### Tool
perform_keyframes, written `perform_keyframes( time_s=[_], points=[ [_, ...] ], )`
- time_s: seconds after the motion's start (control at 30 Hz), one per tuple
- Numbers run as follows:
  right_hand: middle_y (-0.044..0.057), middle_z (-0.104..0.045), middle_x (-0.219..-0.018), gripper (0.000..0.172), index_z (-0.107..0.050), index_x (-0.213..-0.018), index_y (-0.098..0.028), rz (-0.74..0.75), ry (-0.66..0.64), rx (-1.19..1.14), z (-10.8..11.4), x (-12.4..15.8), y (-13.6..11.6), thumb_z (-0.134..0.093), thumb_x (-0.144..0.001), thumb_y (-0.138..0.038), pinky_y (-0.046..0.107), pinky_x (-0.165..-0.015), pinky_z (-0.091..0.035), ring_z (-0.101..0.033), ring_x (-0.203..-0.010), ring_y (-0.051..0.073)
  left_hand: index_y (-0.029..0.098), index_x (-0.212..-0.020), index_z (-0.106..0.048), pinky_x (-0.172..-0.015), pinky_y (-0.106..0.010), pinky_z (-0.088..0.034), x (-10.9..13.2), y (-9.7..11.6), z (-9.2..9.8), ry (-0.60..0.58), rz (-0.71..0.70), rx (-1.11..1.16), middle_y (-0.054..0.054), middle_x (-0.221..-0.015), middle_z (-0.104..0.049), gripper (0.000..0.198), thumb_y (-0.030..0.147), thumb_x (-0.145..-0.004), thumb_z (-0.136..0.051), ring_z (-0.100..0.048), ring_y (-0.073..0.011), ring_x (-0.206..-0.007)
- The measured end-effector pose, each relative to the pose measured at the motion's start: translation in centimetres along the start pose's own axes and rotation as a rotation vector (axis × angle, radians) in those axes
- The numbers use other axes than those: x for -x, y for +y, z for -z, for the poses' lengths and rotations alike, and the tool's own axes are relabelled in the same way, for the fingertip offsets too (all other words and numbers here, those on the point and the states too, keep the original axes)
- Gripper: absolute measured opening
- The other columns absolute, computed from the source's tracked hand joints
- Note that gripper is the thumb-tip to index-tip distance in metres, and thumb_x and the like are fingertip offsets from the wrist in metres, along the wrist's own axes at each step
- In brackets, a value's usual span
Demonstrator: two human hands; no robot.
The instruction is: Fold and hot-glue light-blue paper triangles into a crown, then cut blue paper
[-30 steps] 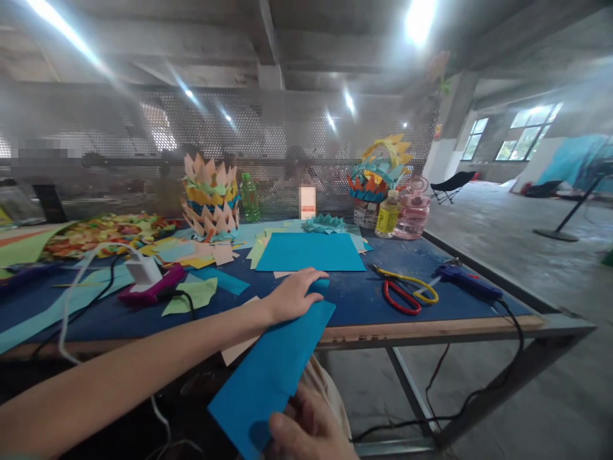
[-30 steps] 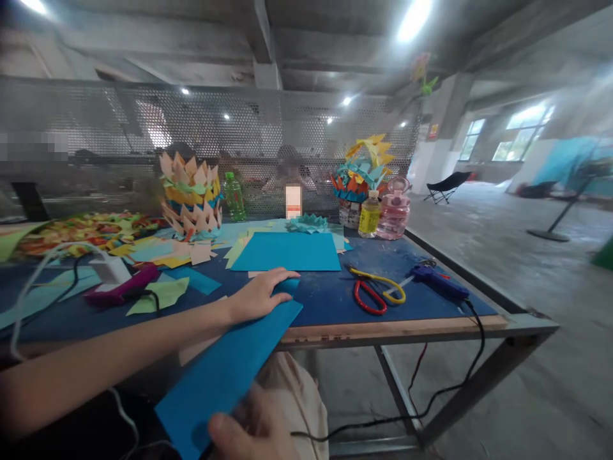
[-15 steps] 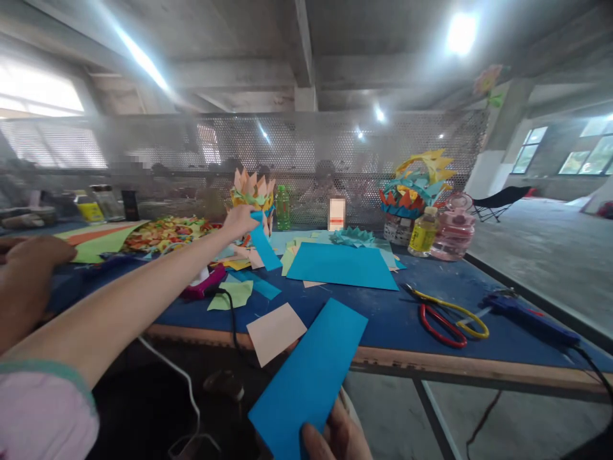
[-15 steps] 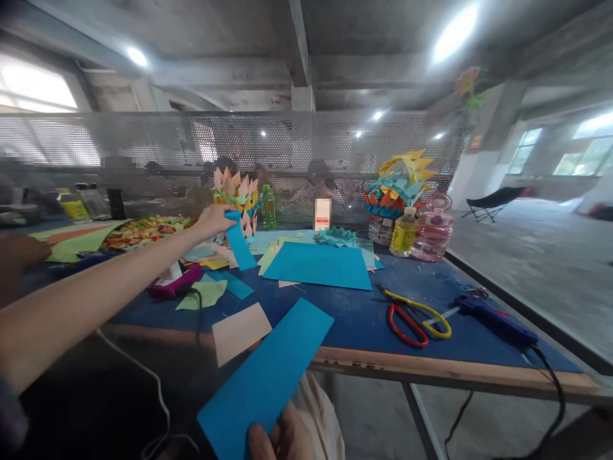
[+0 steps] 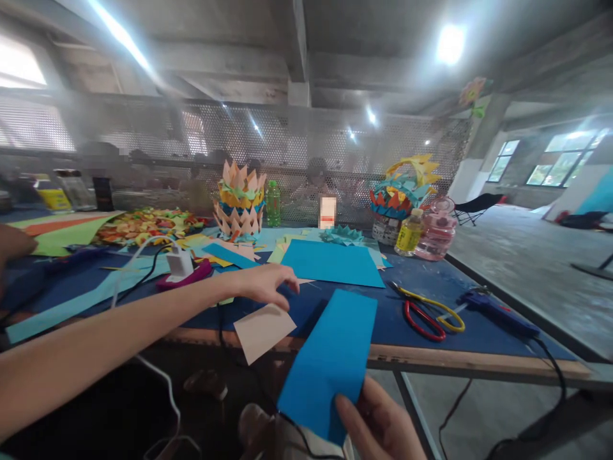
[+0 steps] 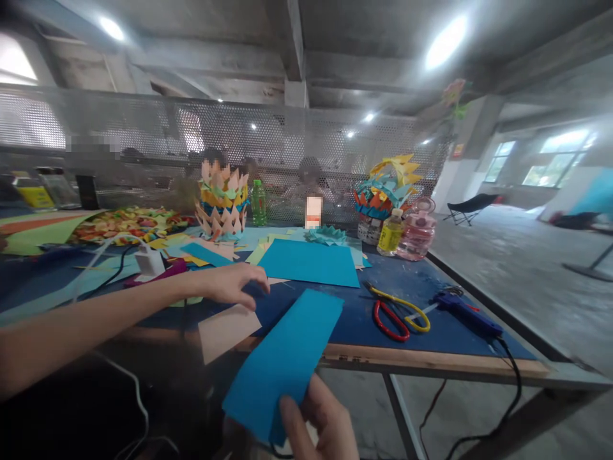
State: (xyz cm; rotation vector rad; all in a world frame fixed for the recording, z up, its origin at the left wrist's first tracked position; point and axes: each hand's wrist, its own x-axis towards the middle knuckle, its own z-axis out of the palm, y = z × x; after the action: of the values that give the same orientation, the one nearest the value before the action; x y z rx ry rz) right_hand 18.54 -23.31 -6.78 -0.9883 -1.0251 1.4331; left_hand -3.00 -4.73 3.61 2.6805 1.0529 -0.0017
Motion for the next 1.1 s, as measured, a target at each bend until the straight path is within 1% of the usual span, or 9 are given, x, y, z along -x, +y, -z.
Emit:
perform_keyframes(
  time_s=[0.03,0.1,0.27,0.5,0.6,0.7,0.8,0.93,1.1],
  points=[
    [0.011,-0.072,-0.095,0.048,-0.069,-0.105,-0.018,0.035,0.0,0.016,0.4,-0.2,-0.8,-0.072,-0.07,-0.051,0.036,-0.079,-0.052,-0.066,-0.086,0.027,0.022,-0.102,-0.066,-0.078,-0.028,-0.045,0.3,0.7,0.0,-0.087,-0.032,0.025,-0.005,-0.105,-0.063,0.039,0.036,-0.066,-0.072,-0.059,-0.0232,-0.095],
    [0.01,-0.072,-0.096,0.045,-0.068,-0.106,-0.02,0.083,0.002,0.03,1.1,-0.4,-2.0,-0.071,-0.072,-0.049,0.035,-0.08,-0.052,-0.066,-0.086,0.025,0.02,-0.102,-0.064,-0.077,-0.028,-0.044,0.8,1.3,0.0,-0.131,-0.041,0.037,-0.006,-0.106,-0.061,0.047,0.031,-0.058,-0.077,-0.058,-0.0235,-0.095],
    [0.009,-0.071,-0.1,0.04,-0.068,-0.107,-0.021,0.133,0.001,0.101,1.8,-0.7,-3.8,-0.068,-0.075,-0.046,0.032,-0.079,-0.052,-0.065,-0.088,0.023,0.018,-0.078,-0.061,-0.058,-0.023,-0.038,1.3,0.5,-0.5,-0.222,0.06,0.138,0.001,-0.074,-0.057,0.023,0.024,-0.059,-0.073,-0.054,-0.016,-0.069],
    [0.006,-0.067,-0.09,0.033,-0.064,-0.106,-0.019,0.235,-0.191,0.356,2.7,-3.3,-5.7,-0.058,-0.085,-0.043,0.028,-0.072,-0.049,-0.059,-0.08,0.019,0.017,-0.072,-0.059,-0.053,-0.022,-0.029,0.2,-0.5,0.7,-0.142,0.097,0.242,0.004,-0.062,-0.049,0.016,0.022,-0.059,-0.068,-0.045,-0.0125,-0.06],
    [0.001,-0.058,-0.074,0.025,-0.063,-0.086,-0.017,0.337,-0.224,0.53,2.8,-6.2,-6.7,-0.055,-0.086,-0.041,0.024,-0.062,-0.043,-0.051,-0.069,0.014,0.016,-0.068,-0.062,-0.057,-0.023,-0.028,-1.5,-2.1,1.7,0.048,0.15,0.352,0.004,-0.059,-0.049,0.02,0.021,-0.052,-0.072,-0.044,-0.0133,-0.06],
    [-0.003,-0.044,-0.062,0.026,-0.05,-0.066,-0.018,0.436,-0.218,0.729,2.6,-9.9,-7.8,-0.056,-0.084,-0.036,0.022,-0.053,-0.032,-0.038,-0.06,0.01,0.018,-0.071,-0.065,-0.064,-0.024,-0.033,-3.6,-3.7,2.0,0.194,0.174,0.449,-0.001,-0.073,-0.061,0.028,0.023,-0.046,-0.076,-0.052,-0.0187,-0.074],
    [-0.006,-0.033,-0.055,0.033,-0.037,-0.058,-0.02,0.458,-0.253,0.801,2.1,-14.3,-8.5,-0.059,-0.079,-0.034,0.022,-0.048,-0.024,-0.031,-0.054,0.009,0.019,-0.077,-0.066,-0.07,-0.025,-0.038,-5.7,-4.7,1.9,0.4,0.206,0.623,-0.005,-0.086,-0.065,0.029,0.036,-0.056,-0.075,-0.055,-0.0231,-0.088],
    [-0.006,-0.041,-0.053,0.03,-0.041,-0.058,-0.02,0.401,-0.36,0.745,1.4,-19.8,-8.2,-0.062,-0.072,-0.037,0.022,-0.048,-0.028,-0.037,-0.051,0.009,0.016,-0.078,-0.062,-0.064,-0.03,-0.046,-7.9,-5.2,1.9,0.547,0.238,0.937,-0.009,-0.077,-0.066,0.045,0.06,-0.075,-0.056,-0.061,-0.0216,-0.072],
    [-0.008,-0.038,-0.045,0.038,-0.039,-0.053,-0.021,0.296,-0.378,0.696,1.4,-24.3,-6.9,-0.069,-0.062,-0.041,0.022,-0.045,-0.032,-0.038,-0.045,0.008,0.016,-0.077,-0.058,-0.062,-0.028,-0.049,-8.6,-6.2,1.3,0.76,0.255,1.2,-0.004,-0.07,-0.065,0.043,0.053,-0.063,-0.073,-0.06,-0.0155,-0.062]
  ],
)
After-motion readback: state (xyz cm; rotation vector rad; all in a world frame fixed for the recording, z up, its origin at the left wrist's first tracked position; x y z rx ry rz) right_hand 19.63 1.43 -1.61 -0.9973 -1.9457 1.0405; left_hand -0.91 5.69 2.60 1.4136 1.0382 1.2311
